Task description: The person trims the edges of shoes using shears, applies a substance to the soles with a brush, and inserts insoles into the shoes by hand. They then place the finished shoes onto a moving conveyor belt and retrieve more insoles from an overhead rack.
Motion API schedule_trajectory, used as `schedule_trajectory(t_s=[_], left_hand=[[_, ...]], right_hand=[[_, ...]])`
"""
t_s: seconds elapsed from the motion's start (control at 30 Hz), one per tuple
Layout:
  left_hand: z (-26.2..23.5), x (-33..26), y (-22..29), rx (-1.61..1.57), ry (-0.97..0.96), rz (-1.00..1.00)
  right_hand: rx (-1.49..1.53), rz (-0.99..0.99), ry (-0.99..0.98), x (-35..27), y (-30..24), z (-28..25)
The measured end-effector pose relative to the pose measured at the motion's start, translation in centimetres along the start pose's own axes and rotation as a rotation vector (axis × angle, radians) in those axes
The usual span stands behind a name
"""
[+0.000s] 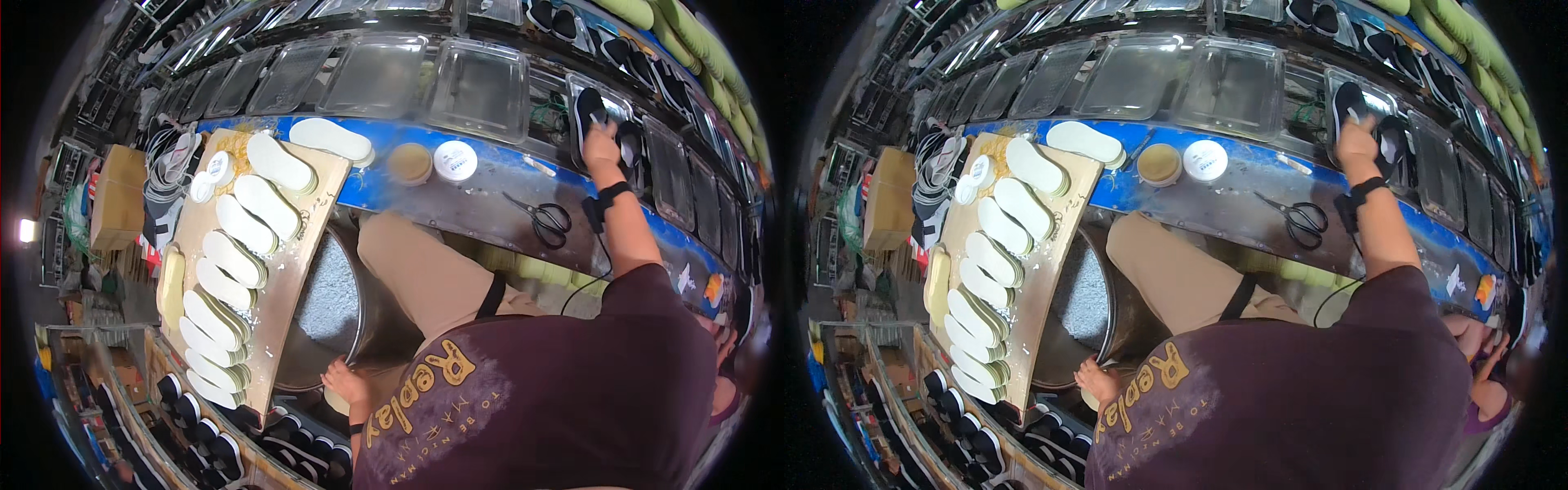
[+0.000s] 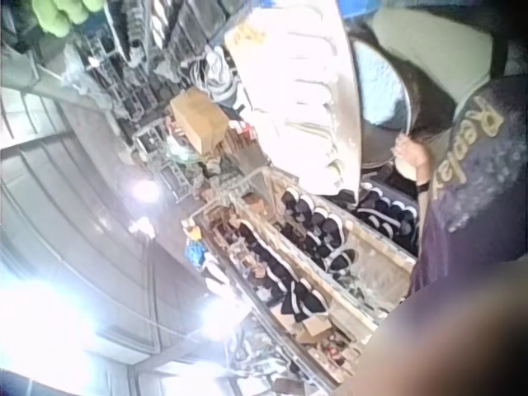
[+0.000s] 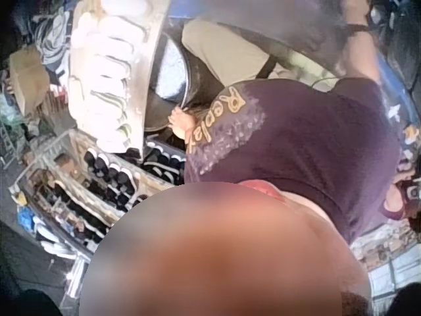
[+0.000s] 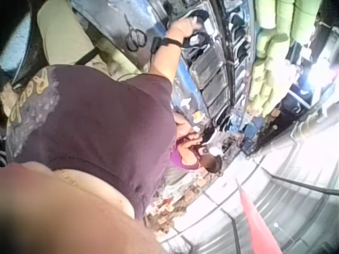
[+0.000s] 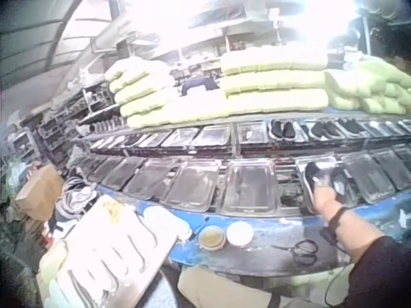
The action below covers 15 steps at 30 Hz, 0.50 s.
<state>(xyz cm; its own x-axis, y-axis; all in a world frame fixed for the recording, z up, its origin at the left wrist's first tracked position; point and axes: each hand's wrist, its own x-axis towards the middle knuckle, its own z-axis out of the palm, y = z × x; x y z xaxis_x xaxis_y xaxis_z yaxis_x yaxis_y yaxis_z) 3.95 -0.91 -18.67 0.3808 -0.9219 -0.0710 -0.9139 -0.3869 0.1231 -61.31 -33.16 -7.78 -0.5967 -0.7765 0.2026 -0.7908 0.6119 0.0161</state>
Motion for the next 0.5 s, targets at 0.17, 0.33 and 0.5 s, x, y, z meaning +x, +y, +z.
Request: schedule_trajectory(t_s=[0.17,0.33,0.5], left_hand=[[0.1,-0.1,0.2,-0.005,0.003,-0.027],[-0.2,-0.2,0.2,0.002,0.077,0.033],[0.1,-0.2,-0.5,-0.197,0.087,0.006]], right_hand=[[-0.01,0.001,-0.292,-1.2,4.3,-3.2],[0.13,-0.313,0.051,-4.4,-2.9,-5.6],[0.513,-0.982,0.161,-15.6,-12.8,-7.0]])
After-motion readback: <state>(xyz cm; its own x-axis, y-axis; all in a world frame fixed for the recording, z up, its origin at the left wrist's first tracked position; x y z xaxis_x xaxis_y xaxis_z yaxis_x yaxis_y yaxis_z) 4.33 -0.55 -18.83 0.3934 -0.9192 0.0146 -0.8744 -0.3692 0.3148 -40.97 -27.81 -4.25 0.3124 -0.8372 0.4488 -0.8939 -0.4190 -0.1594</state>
